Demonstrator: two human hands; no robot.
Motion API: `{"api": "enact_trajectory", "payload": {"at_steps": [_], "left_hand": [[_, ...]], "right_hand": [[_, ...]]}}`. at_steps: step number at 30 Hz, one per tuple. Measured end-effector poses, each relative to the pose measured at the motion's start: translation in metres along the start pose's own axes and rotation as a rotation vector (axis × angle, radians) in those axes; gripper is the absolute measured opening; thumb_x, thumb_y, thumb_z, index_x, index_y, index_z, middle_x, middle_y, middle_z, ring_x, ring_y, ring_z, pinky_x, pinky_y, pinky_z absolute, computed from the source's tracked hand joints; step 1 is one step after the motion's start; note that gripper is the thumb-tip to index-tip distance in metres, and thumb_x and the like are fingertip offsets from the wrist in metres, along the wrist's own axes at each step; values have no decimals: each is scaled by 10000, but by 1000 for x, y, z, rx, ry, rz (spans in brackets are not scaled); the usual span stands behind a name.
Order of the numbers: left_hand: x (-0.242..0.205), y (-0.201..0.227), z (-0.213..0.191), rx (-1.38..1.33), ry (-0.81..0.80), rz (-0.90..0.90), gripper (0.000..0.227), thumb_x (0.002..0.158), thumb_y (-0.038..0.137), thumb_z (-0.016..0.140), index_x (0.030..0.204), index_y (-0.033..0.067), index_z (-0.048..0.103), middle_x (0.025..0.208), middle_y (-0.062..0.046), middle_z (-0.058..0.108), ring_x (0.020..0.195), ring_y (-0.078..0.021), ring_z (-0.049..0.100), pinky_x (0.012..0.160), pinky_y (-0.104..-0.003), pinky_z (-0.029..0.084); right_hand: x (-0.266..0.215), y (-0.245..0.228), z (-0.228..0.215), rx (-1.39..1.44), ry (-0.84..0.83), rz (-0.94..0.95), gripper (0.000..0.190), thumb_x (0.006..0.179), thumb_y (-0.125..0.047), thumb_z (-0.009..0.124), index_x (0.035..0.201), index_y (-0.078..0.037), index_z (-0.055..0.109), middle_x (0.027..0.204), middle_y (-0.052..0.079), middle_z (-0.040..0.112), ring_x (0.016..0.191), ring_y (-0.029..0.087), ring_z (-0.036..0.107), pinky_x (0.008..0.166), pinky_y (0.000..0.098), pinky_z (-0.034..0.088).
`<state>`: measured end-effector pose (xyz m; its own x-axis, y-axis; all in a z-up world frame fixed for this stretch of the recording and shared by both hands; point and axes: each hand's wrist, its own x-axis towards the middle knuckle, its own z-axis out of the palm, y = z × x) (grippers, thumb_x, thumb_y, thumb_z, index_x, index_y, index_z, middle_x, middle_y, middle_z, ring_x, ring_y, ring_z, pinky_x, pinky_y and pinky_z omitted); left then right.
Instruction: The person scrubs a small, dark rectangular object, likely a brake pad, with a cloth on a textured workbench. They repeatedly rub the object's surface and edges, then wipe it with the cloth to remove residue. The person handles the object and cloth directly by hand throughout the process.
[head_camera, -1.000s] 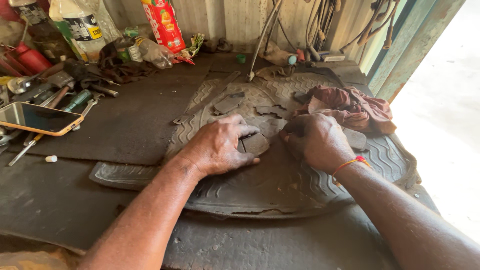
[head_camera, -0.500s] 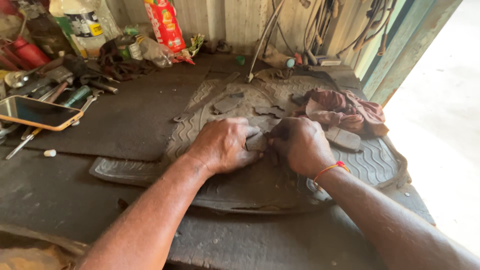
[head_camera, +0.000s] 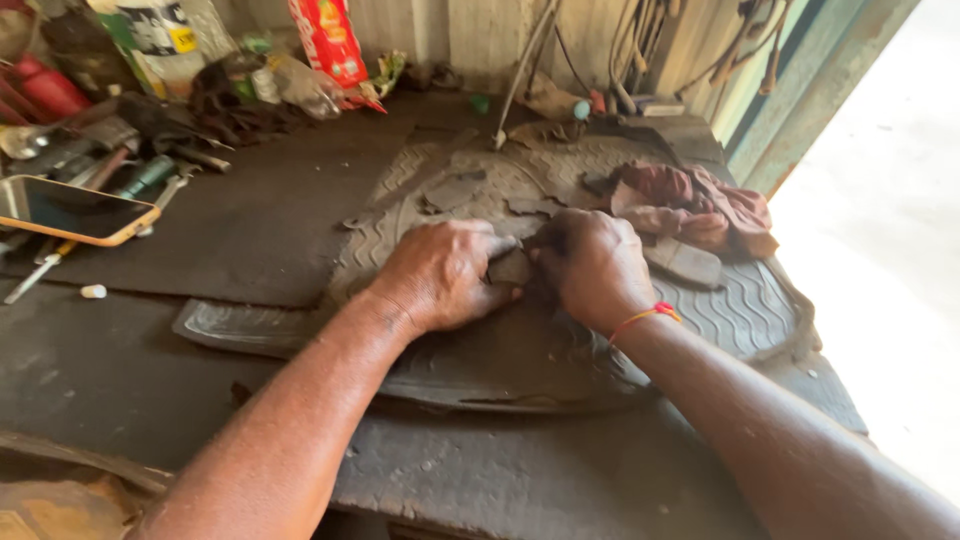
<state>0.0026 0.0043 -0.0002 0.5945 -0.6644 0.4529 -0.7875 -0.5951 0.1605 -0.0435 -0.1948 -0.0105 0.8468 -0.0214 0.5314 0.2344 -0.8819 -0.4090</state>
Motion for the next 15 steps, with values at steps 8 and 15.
{"api": "enact_trajectory", "payload": {"at_steps": [8,15], "left_hand": [[0,-2,-2,-5,3,38,488,762,469,808,1130,156,739,1028,-89,719,974,-343,686,806,-485,551],[-1,6,-8,-52,-30,-2,488,719,443,835,1110,164,750,999,-96,717,947,-354,688,810,-491,545]], "right_hand": [[3,-4,-2,15,-29,20,166,814,-241,766,874,-86,771,883,160,761,878,365,726,804,463,563],[0,-4,-4,-16,-14,-25,163,769,-226,770,849,-84,783,865,162,759,862,369,724,804,462,559]]}}
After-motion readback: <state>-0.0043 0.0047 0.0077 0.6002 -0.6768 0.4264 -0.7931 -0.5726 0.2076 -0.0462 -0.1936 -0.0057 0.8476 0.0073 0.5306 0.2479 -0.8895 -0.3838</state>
